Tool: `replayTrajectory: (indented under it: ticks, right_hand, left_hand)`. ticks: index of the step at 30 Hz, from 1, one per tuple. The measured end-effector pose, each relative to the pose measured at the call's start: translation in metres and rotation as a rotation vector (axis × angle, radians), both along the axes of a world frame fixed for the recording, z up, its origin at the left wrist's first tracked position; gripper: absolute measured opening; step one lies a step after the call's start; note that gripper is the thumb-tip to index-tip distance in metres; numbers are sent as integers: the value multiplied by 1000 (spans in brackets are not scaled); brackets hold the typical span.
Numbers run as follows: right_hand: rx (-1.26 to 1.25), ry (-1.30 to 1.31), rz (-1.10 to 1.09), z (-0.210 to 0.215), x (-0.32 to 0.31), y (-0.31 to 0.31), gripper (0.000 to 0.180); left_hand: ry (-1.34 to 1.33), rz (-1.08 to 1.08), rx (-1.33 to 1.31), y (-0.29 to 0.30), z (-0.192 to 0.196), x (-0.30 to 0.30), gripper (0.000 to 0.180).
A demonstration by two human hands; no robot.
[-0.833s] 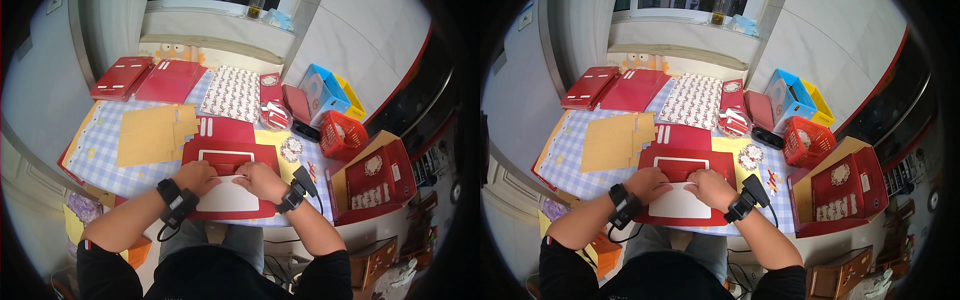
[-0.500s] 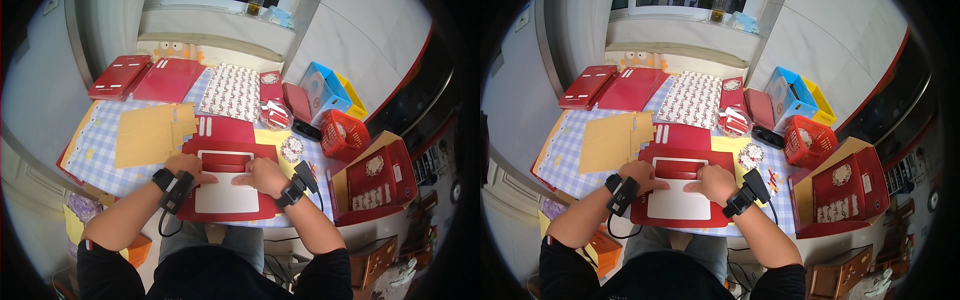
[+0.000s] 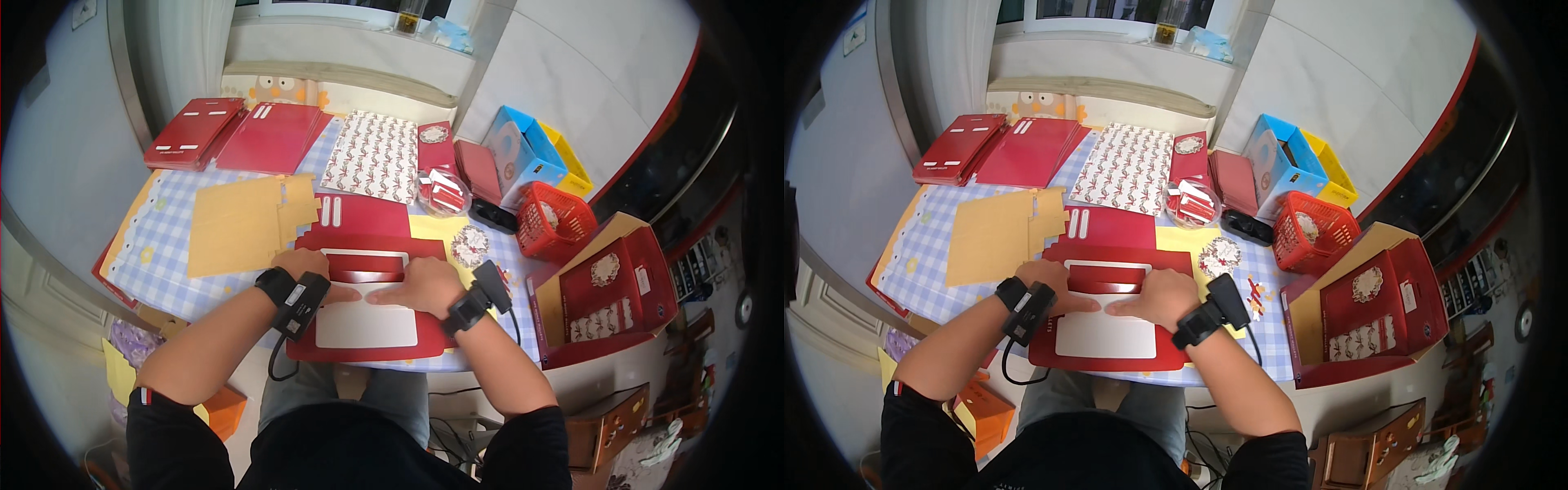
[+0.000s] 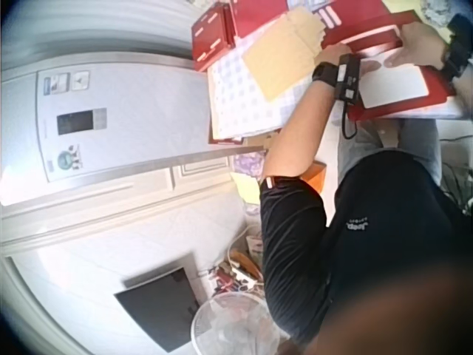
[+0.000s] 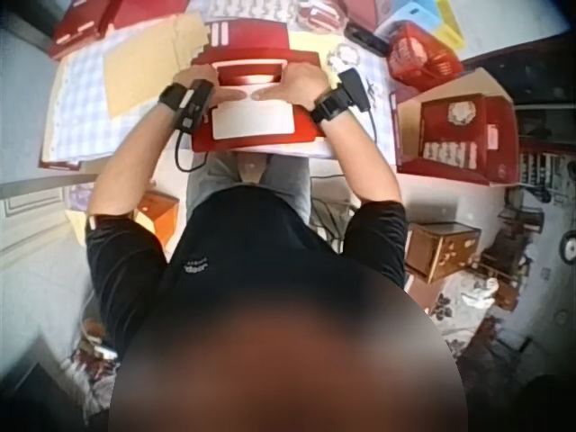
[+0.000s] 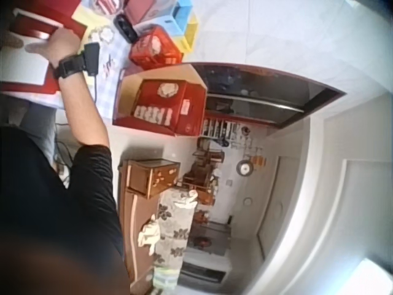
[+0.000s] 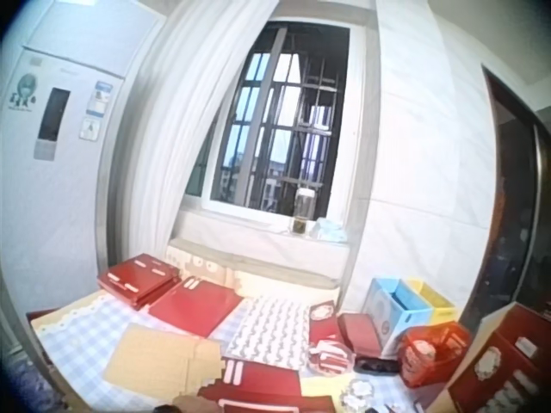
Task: Assembling and organizing red money wallet packaging sets and envelopes.
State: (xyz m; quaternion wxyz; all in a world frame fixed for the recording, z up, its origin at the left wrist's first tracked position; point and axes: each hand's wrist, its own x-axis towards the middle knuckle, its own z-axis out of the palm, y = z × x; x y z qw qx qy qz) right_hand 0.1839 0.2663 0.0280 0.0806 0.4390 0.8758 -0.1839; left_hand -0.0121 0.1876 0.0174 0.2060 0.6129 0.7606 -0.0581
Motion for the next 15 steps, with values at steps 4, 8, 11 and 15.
replayTrajectory:
  ticks: [4,8,11,15]
  right_hand:
    - [180,-88,-7,3,-12,-10,83]
    - [178,-26,19,-3,-2,-6,75]
    - [49,28,4,-8,15,4,60]
    - [-169,361,-41,-23,38,8,41]
  left_hand:
    - [17,-6,-29,2,3,2,86]
    - [-28,-44,-30,2,0,-6,79]
    - [-129,-16,15,-7,-4,-17,65]
    - [-409,-28,173,-15,-9,-34,52]
